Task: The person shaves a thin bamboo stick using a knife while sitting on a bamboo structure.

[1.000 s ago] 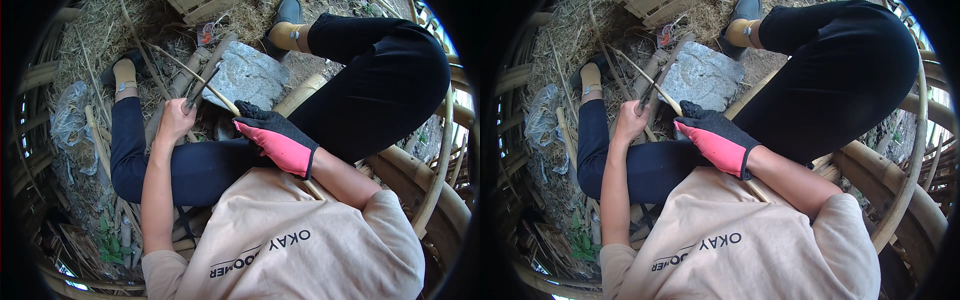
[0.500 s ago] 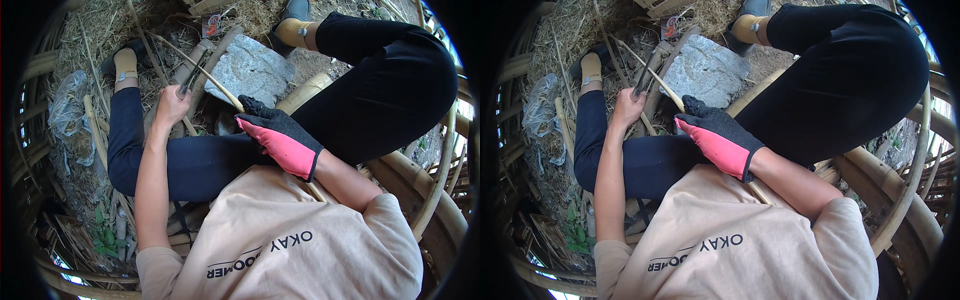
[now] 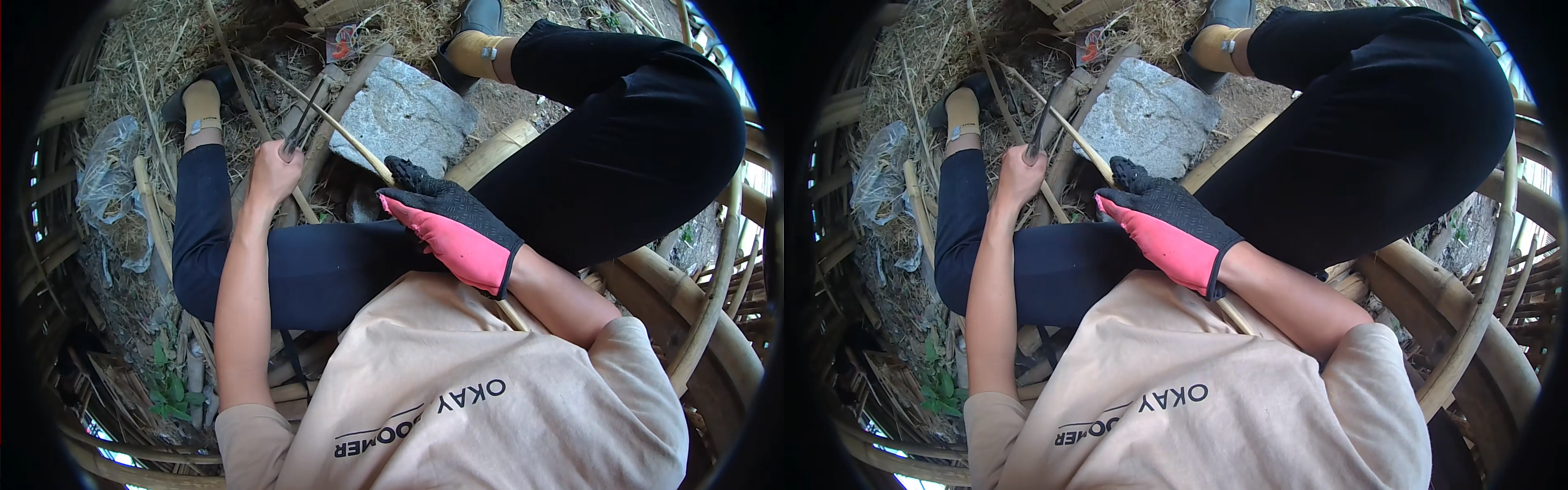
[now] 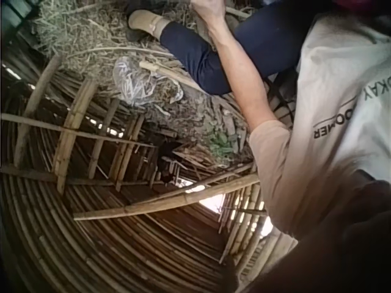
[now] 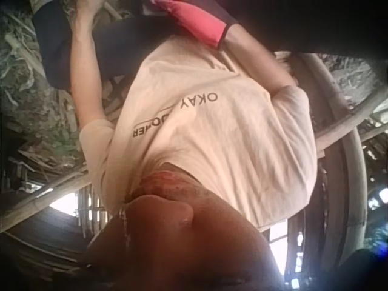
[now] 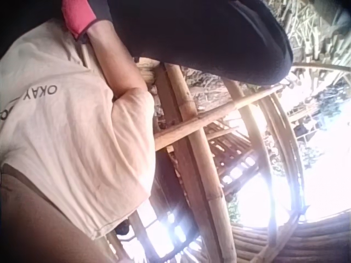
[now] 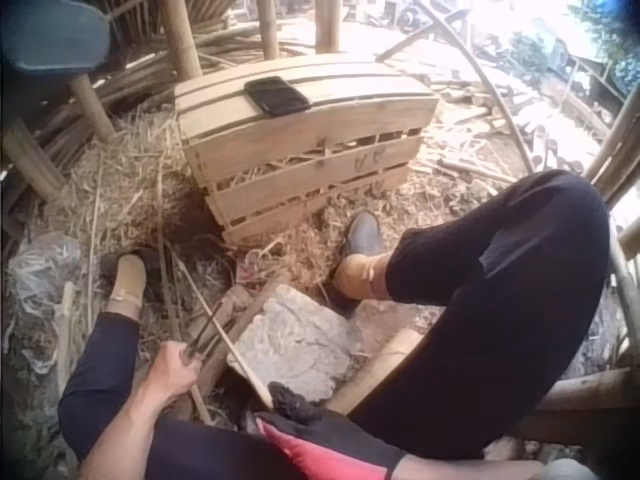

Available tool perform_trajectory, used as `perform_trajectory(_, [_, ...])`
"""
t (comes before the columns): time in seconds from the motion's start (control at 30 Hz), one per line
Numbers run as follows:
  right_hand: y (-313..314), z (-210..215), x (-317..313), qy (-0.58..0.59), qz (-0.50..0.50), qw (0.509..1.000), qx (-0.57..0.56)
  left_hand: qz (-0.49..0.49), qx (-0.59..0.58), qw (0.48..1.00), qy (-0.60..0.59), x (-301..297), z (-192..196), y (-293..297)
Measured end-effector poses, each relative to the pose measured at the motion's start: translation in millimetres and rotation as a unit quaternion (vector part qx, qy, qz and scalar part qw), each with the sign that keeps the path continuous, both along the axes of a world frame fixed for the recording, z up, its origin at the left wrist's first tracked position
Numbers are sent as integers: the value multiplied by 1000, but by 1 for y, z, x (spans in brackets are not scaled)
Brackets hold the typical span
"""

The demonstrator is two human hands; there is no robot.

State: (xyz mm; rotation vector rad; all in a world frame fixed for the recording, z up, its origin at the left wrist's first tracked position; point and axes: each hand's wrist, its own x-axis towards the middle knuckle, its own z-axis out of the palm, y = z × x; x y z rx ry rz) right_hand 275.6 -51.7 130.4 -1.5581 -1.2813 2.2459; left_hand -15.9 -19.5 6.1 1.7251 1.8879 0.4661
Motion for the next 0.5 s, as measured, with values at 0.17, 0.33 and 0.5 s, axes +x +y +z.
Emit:
perform_trajectory(0.17, [2,-2,3,0,17,999,39,-58,14,998,0,26,22,-7])
perform_trajectory(0.33, [-2,-2,1,8,4,1000,27,-28,35,999,8,18,7,-1])
perform_trajectory(0.5, [-4,-1,-2,8,-13,996,92,28,-26,999,22,-10,-8,9])
